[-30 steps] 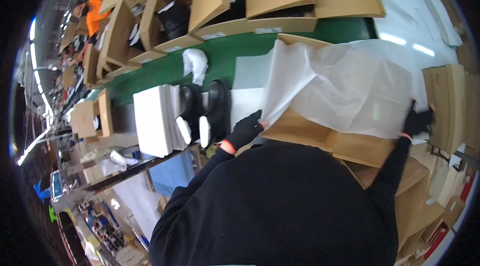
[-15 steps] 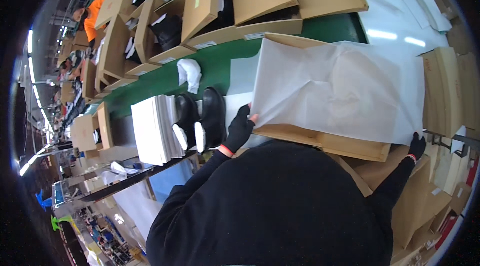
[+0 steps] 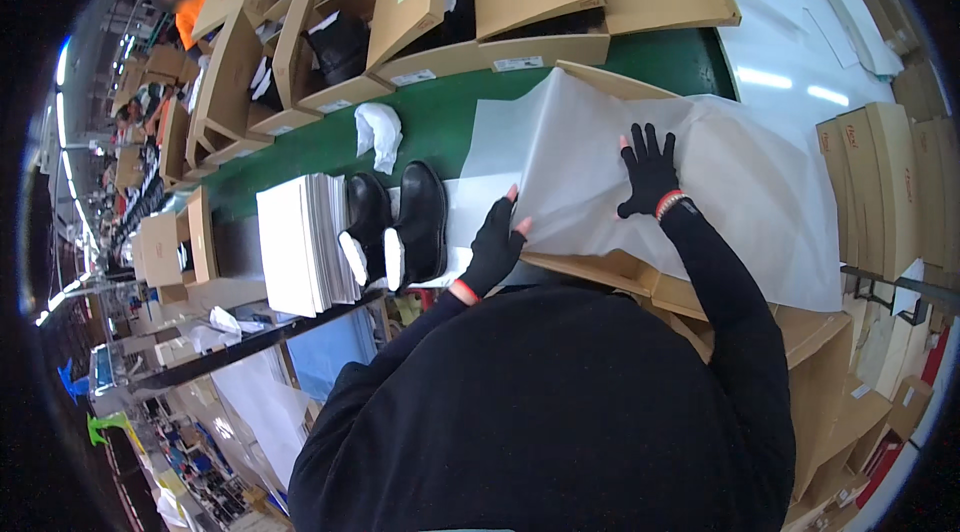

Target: The person packs pairs of black shoes into cardboard boxes on a conveyor belt. They place a sheet of white tissue paper into each box, insert the shoes, add crumpled white paper for padding, and then close the box. The process is repeated for multiple pairs of shoes.

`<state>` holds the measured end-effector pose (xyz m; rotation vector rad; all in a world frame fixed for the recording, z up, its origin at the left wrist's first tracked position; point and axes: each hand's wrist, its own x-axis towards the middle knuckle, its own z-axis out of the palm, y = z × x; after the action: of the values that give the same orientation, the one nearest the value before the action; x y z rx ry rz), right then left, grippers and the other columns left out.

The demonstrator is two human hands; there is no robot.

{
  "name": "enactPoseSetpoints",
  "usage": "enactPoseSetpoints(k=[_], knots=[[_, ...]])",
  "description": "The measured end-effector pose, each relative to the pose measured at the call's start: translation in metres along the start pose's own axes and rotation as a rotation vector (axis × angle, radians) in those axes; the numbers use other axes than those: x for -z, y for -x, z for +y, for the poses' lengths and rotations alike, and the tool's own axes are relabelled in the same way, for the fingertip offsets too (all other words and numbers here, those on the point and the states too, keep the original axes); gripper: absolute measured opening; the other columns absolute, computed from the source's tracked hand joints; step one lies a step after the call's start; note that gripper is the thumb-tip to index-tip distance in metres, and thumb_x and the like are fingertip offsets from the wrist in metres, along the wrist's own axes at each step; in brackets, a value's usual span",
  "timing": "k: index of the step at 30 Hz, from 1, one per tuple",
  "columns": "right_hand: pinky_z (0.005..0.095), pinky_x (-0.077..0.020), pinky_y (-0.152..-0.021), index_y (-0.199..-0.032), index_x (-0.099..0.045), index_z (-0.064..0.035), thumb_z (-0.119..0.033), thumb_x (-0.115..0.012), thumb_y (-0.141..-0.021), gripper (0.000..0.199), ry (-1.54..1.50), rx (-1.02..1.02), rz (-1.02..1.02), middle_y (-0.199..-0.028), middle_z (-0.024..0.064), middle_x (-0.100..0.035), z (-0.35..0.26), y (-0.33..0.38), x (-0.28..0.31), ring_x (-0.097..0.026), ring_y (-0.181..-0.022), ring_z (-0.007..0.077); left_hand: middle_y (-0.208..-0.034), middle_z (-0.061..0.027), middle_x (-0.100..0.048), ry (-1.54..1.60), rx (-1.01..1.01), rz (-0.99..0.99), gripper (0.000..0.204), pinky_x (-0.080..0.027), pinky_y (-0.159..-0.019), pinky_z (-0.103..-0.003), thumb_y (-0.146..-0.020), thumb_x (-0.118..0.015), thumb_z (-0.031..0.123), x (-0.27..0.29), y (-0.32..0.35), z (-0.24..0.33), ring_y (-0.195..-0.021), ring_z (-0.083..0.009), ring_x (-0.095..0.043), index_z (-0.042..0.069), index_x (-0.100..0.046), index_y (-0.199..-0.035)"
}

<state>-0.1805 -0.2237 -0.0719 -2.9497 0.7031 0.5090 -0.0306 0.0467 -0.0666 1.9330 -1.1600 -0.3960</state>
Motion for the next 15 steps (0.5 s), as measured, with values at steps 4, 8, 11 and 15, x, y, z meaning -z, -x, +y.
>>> enactPoseSetpoints(k=[4,8,11,15], knots=[[0.0671,-0.0051,-0.109,-0.149,-0.017,-0.0037,-0.07,-0.079,-0.039,0.143,0.06,-0.102,-0.171,-0.154,0.0248,-0.012,-0.004,-0.026,-0.027,-0.009,-0.143,0.0428,-0.125,-0.0183,-0.052,-0.06,-0.077,-0.021,0.064,-0.043,-0.095,-0.04,-0.087,-0.058,0.008,-0.008,-0.014,-0.005,-0.113,-0.0359,-0.051,0.007,-0.032,-0.145],[0.0675,-0.0072,-0.108,-0.15,-0.012,-0.0034,-0.066,-0.081,-0.041,0.144,0.051,-0.123,-0.139,-0.154,0.0235,-0.013,-0.022,-0.019,-0.021,-0.01,-0.143,0.0423,-0.123,-0.0205,-0.053,-0.044,0.015,-0.051,0.075,-0.043,-0.095,-0.038,-0.087,-0.059,0.007,0.009,0.003,0.004,-0.109,-0.0327,-0.055,0.009,-0.018,-0.151],[0.0684,-0.0102,-0.107,-0.15,-0.012,-0.0042,-0.06,-0.082,-0.046,0.137,0.042,-0.082,-0.074,-0.154,0.0236,-0.014,-0.031,-0.006,-0.031,-0.01,-0.142,0.0431,-0.119,-0.0186,-0.056,0.381,0.308,0.081,0.082,-0.048,-0.085,-0.034,-0.09,-0.058,0.009,0.089,-0.014,0.072,-0.095,-0.0207,-0.06,0.005,-0.003,-0.151],[0.0697,-0.012,-0.105,-0.15,-0.012,-0.0033,-0.059,-0.083,-0.045,0.139,0.024,0.037,-0.112,-0.154,0.0235,-0.013,-0.038,-0.007,-0.035,-0.011,-0.142,0.044,-0.096,-0.0096,-0.062,0.354,-0.241,0.521,0.077,-0.047,-0.067,-0.025,-0.093,-0.051,0.008,0.187,-0.011,0.113,-0.073,-0.0107,-0.056,0.001,0.0,-0.15]])
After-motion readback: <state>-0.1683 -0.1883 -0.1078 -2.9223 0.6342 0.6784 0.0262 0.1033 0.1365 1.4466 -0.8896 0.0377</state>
